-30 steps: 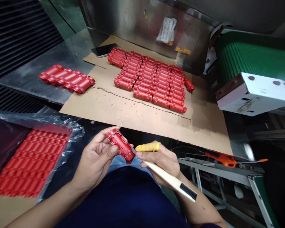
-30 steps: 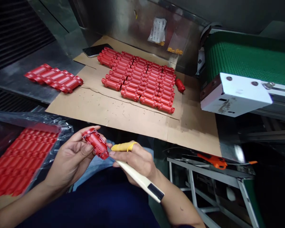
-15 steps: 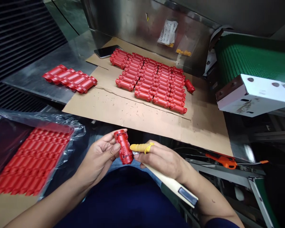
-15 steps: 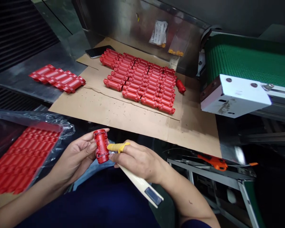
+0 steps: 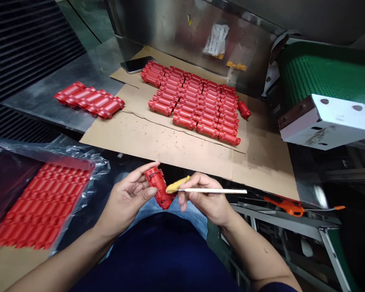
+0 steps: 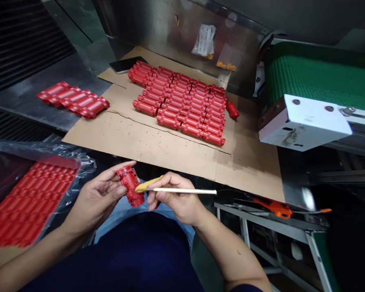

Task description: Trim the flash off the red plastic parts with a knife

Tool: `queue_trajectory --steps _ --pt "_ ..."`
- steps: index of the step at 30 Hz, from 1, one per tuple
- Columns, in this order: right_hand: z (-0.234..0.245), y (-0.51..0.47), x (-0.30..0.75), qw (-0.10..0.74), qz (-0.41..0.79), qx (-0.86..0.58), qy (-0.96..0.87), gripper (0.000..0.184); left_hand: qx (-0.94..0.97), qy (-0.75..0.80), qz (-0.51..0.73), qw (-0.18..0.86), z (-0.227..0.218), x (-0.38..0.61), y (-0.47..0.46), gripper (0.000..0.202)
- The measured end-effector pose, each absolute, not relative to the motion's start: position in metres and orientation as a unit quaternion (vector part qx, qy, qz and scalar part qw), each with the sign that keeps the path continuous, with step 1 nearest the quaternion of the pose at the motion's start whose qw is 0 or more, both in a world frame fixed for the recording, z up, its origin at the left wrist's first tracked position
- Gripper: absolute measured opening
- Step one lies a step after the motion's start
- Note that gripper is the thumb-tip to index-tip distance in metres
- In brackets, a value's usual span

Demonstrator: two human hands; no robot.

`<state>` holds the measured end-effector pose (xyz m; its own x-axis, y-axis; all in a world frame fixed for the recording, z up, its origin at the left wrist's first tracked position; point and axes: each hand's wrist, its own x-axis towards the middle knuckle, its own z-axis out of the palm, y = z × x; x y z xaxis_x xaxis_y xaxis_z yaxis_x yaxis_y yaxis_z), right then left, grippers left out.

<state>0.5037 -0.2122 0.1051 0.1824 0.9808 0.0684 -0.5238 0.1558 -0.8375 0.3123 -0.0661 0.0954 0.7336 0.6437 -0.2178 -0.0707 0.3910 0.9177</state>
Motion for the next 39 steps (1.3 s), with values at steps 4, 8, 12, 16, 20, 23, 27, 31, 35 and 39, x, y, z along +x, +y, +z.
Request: queue_trajectory --steps 4,8,12,16,20,23,27,31,35,39 --pt "0.118 -0.218 0.503 0.639 0.566 -0.186 -0.488 0.022 0.520 0.295 0.226 0.769 0.092 0.310 -0.068 0.059" --pt "0.127 -0.217 0.497 0.647 0.218 -0.480 -0.551 0.015 0.517 0.284 0.207 0.781 0.093 0.309 -0.072 0.049" --pt "0.120 -0.215 0.484 0.584 0.051 -0.597 -0.548 0.034 0.515 0.287 0.237 0.772 0.097 0.312 -0.076 0.044" --pt "0.112 -0.214 0.478 0.607 0.092 -0.584 -0.531 0.033 0.514 0.298 0.254 0.763 0.100 0.314 -0.079 0.044" --pt "0.116 -0.212 0.479 0.586 0.075 -0.578 -0.563 0.038 0.517 0.306 0.251 0.759 0.099 0.313 -0.080 0.046" --pt "0.123 -0.212 0.479 0.581 0.035 -0.575 -0.575 0.033 0.521 0.308 0.257 0.753 0.099 0.314 -0.080 0.047" --pt "0.125 -0.211 0.477 0.589 0.009 -0.571 -0.571 0.029 0.530 0.305 0.259 0.748 0.102 0.315 -0.081 0.046" --pt "0.121 -0.209 0.476 0.588 0.005 -0.577 -0.566 0.030 0.529 0.314 0.266 0.742 0.107 0.316 -0.082 0.046" --pt "0.118 -0.208 0.474 0.584 -0.006 -0.581 -0.566 0.031 0.528 0.314 0.266 0.743 0.108 0.316 -0.082 0.047" --pt "0.120 -0.207 0.472 0.587 -0.007 -0.581 -0.563 0.030 0.524 0.304 0.264 0.750 0.108 0.317 -0.082 0.045"
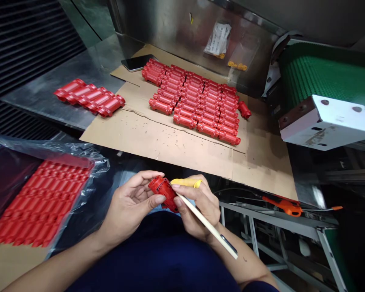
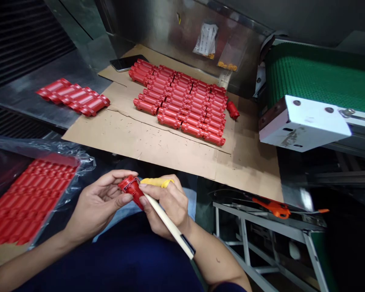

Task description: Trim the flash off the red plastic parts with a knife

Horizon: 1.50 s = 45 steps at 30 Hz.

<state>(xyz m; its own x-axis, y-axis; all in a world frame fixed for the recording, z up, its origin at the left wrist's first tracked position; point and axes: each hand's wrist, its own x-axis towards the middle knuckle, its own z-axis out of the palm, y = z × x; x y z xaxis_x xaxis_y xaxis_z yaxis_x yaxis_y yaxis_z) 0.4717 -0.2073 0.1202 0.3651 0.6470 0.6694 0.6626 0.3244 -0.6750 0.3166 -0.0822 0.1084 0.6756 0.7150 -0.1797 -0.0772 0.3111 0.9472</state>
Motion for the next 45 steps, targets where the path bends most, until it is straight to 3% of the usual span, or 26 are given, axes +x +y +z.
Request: queue_trajectory --steps 7,14,26,45 --pt "0.125 -0.207 0.470 0.596 0.001 -0.583 -0.552 0.030 0.532 0.305 0.279 0.739 0.109 0.316 -0.084 0.044" --pt "0.137 -0.215 0.475 0.546 0.013 -0.602 -0.582 0.034 0.558 0.320 0.308 0.701 0.110 0.317 -0.085 0.045" --pt "0.140 -0.216 0.485 0.624 0.155 -0.597 -0.480 0.024 0.539 0.282 0.222 0.762 0.109 0.311 -0.079 0.048" --pt "0.142 -0.218 0.484 0.596 0.148 -0.617 -0.492 0.018 0.569 0.288 0.273 0.720 0.108 0.311 -0.079 0.043"
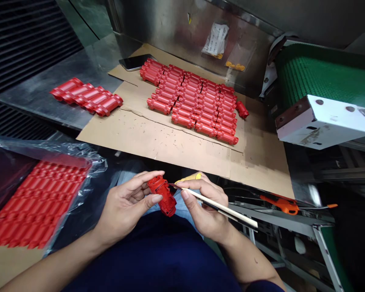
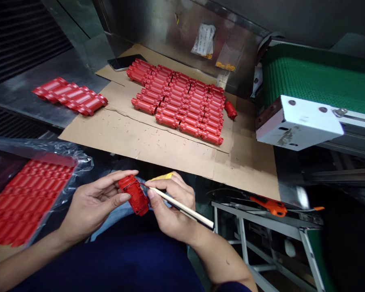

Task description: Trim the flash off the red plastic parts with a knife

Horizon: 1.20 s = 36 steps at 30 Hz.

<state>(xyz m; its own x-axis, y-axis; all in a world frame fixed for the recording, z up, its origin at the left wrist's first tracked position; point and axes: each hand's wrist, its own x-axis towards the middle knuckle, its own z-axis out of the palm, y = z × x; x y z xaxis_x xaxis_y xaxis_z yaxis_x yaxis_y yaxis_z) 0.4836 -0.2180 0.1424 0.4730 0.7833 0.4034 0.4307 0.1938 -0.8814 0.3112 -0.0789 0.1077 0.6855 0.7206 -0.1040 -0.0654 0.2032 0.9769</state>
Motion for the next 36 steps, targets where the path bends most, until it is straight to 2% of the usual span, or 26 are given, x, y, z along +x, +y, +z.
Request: queue_trajectory --steps 4,12,17,23,25,27,29,32,34,36 --pt "0.137 -0.223 0.487 0.580 0.155 -0.626 -0.498 0.018 0.585 0.300 0.296 0.693 0.108 0.307 -0.072 0.051" --pt "0.144 -0.213 0.497 0.525 0.150 -0.638 -0.542 0.023 0.625 0.272 0.273 0.678 0.117 0.315 -0.077 0.048" --pt "0.149 -0.204 0.496 0.475 0.149 -0.633 -0.593 0.013 0.661 0.246 0.284 0.649 0.114 0.313 -0.079 0.052" --pt "0.155 -0.213 0.514 0.407 0.232 -0.575 -0.671 0.011 0.546 0.282 0.219 0.758 0.104 0.306 -0.070 0.052" --pt "0.152 -0.218 0.524 0.370 0.275 -0.575 -0.677 0.021 0.514 0.279 0.207 0.784 0.104 0.306 -0.071 0.050" --pt "0.147 -0.223 0.530 0.353 0.258 -0.634 -0.638 0.031 0.495 0.277 0.203 0.798 0.104 0.307 -0.075 0.048" --pt "0.143 -0.227 0.534 0.368 0.198 -0.696 -0.584 0.027 0.509 0.278 0.193 0.792 0.106 0.309 -0.073 0.048" --pt "0.138 -0.231 0.533 0.405 0.164 -0.718 -0.542 0.012 0.662 0.295 0.206 0.657 0.114 0.319 -0.040 0.054" --pt "0.137 -0.233 0.530 0.421 0.168 -0.710 -0.538 0.011 0.762 0.322 0.252 0.502 0.124 0.330 0.005 0.062" --pt "0.136 -0.233 0.526 0.428 0.177 -0.699 -0.545 0.012 0.788 0.348 0.277 0.426 0.136 0.344 0.057 0.066"
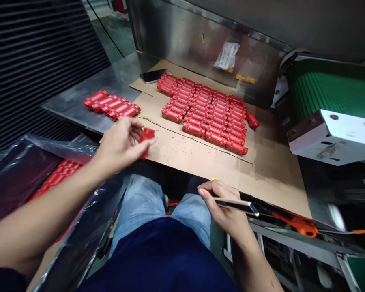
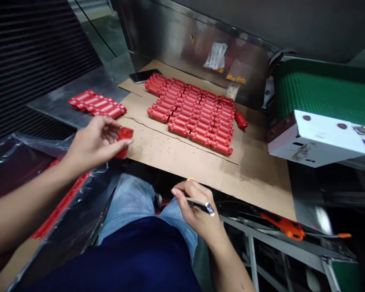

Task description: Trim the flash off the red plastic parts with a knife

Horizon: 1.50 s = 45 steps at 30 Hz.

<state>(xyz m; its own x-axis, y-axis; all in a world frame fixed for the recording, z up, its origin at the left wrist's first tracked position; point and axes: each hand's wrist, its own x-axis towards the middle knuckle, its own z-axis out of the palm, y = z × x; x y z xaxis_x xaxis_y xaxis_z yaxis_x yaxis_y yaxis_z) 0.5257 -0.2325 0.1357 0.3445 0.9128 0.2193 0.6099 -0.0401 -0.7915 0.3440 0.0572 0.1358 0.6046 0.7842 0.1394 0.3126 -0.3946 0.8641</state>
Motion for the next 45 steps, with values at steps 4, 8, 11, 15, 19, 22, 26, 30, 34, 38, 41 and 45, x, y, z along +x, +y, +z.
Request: queue_trajectory --steps 4,8,11,15,19,22,26,30,34,38,41,45 --pt "0.134 -0.232 0.516 0.452 0.193 -0.666 -0.561 0.012 0.896 0.356 0.204 0.169 0.152 0.367 0.126 0.036" --pt "0.128 -0.241 0.516 0.477 0.193 -0.667 -0.539 0.015 0.902 0.353 0.210 0.130 0.148 0.386 0.135 0.027" --pt "0.124 -0.246 0.522 0.487 0.179 -0.693 -0.500 0.019 0.903 0.344 0.229 0.115 0.146 0.411 0.142 0.024" --pt "0.123 -0.246 0.524 0.501 0.163 -0.699 -0.483 0.019 0.912 0.308 0.241 0.125 0.158 0.469 0.171 0.023" --pt "0.123 -0.247 0.521 0.509 0.145 -0.706 -0.470 0.020 0.913 0.292 0.243 0.149 0.169 0.523 0.194 0.026" --pt "0.120 -0.252 0.522 0.508 0.141 -0.717 -0.455 0.024 0.912 0.294 0.230 0.169 0.175 0.535 0.205 0.018" --pt "0.112 -0.251 0.526 0.519 0.154 -0.723 -0.429 0.026 0.908 0.311 0.205 0.191 0.189 0.488 0.208 0.018" --pt "0.107 -0.232 0.524 0.578 0.235 -0.698 -0.352 0.018 0.907 0.282 0.185 0.253 0.193 0.399 0.141 0.027" --pt "0.112 -0.211 0.515 0.602 0.303 -0.654 -0.344 0.027 0.829 0.143 0.117 0.527 0.165 0.342 0.024 0.034" --pt "0.116 -0.211 0.509 0.555 0.349 -0.655 -0.376 0.032 0.728 0.141 0.058 0.669 0.138 0.327 -0.038 0.039" --pt "0.113 -0.220 0.505 0.565 0.350 -0.662 -0.346 0.036 0.670 0.192 0.059 0.714 0.126 0.323 -0.047 0.033" --pt "0.107 -0.224 0.494 0.610 0.346 -0.651 -0.289 0.036 0.626 0.314 0.147 0.699 0.114 0.323 -0.059 0.030"
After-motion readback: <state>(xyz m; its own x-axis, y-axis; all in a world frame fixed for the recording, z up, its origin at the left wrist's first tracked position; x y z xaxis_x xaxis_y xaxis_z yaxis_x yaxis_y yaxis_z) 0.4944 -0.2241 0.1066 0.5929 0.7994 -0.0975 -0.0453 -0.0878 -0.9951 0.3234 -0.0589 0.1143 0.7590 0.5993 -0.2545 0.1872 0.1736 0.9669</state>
